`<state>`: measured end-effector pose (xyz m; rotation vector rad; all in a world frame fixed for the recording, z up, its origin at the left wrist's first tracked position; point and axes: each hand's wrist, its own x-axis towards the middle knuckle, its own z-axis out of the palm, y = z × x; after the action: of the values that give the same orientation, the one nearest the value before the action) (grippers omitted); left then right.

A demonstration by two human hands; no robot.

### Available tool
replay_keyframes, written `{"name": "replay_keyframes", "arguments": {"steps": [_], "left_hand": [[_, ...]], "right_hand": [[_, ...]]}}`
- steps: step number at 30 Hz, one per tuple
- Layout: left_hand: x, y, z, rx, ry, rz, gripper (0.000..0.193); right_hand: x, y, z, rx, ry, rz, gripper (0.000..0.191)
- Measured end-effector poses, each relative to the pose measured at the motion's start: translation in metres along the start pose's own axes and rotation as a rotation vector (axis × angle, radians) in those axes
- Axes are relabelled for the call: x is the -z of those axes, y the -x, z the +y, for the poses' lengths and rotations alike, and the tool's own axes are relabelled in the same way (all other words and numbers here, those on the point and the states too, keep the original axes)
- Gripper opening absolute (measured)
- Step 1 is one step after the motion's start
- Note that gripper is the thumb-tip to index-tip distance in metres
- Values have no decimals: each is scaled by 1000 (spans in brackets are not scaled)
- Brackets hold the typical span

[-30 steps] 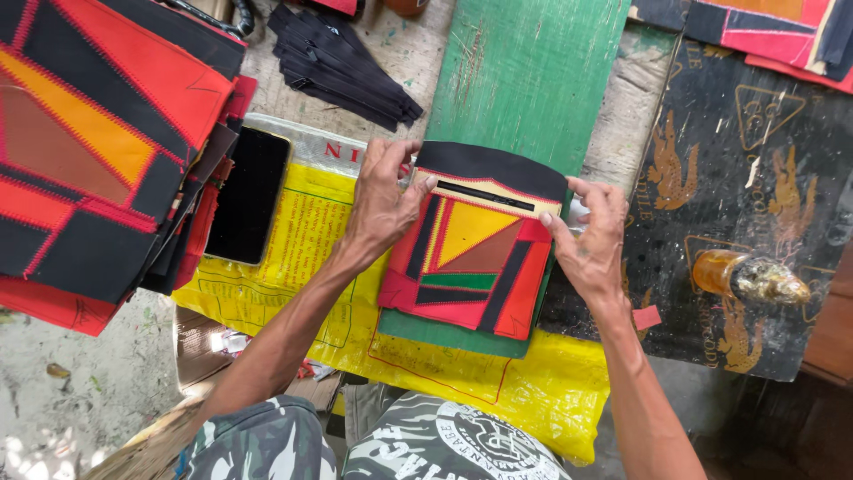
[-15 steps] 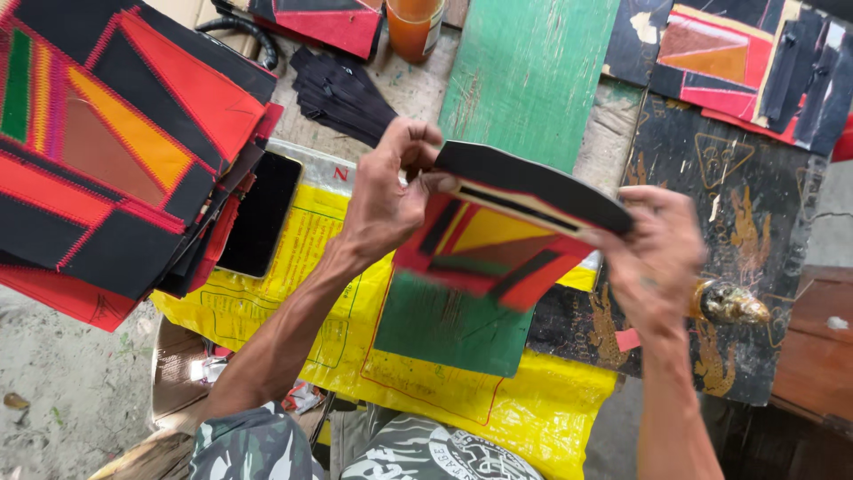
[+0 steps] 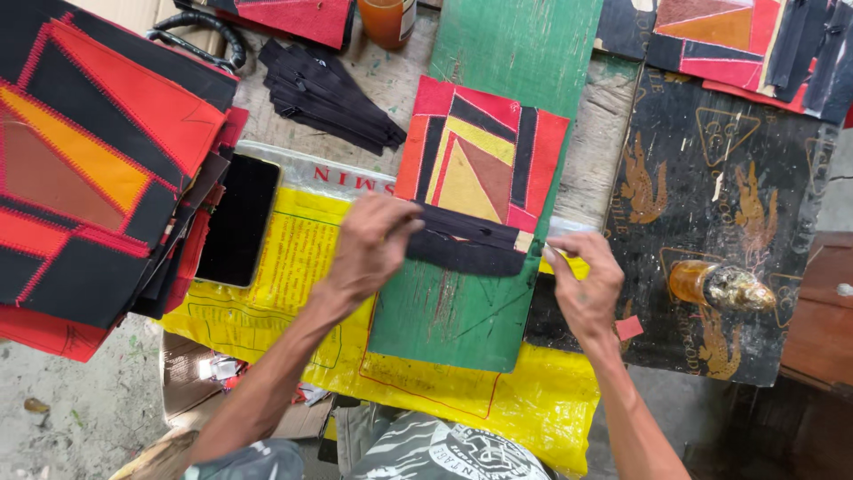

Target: The person assembles colorful patchwork fabric pouches at a workbench, inserting and aligning zippers into the top opening of each pouch and pressing the edges down. They apply glue from a small jar to a pouch, then stack the finished pouches together on the table.

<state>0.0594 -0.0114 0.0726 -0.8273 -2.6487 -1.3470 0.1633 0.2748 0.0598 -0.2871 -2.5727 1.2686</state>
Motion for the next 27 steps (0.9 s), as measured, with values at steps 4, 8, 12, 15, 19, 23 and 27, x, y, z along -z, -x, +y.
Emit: {"name": "replay_keyframes", "arguments": {"steps": [4, 8, 12, 15, 19, 23, 27], "left_hand": [[-60, -20, -1, -162, 60, -6, 29], [-81, -25, -7, -262, -20, -82, 53], [-86, -19, -19, -325, -73, -90, 56], [-94, -16, -30, -374, -176, -131, 60], [-99, -17, -40, -395, -219, -201, 57], [-77, -18, -52, -354, -214, -142, 45], [-35, -12, -70, -284, -241, -50, 32]], "right_hand": [[-34, -17, 6, 106, -24, -30, 23], [-51, -27, 2, 199, 30, -23, 27], [-56, -29, 5, 227, 56, -38, 27], [-62, -32, 11, 304, 119, -34, 24], [-65, -32, 16, 394, 253, -47, 23], [-60, -31, 20, 389, 237, -30, 27], [-57, -26, 24, 271, 182, -46, 28]]}}
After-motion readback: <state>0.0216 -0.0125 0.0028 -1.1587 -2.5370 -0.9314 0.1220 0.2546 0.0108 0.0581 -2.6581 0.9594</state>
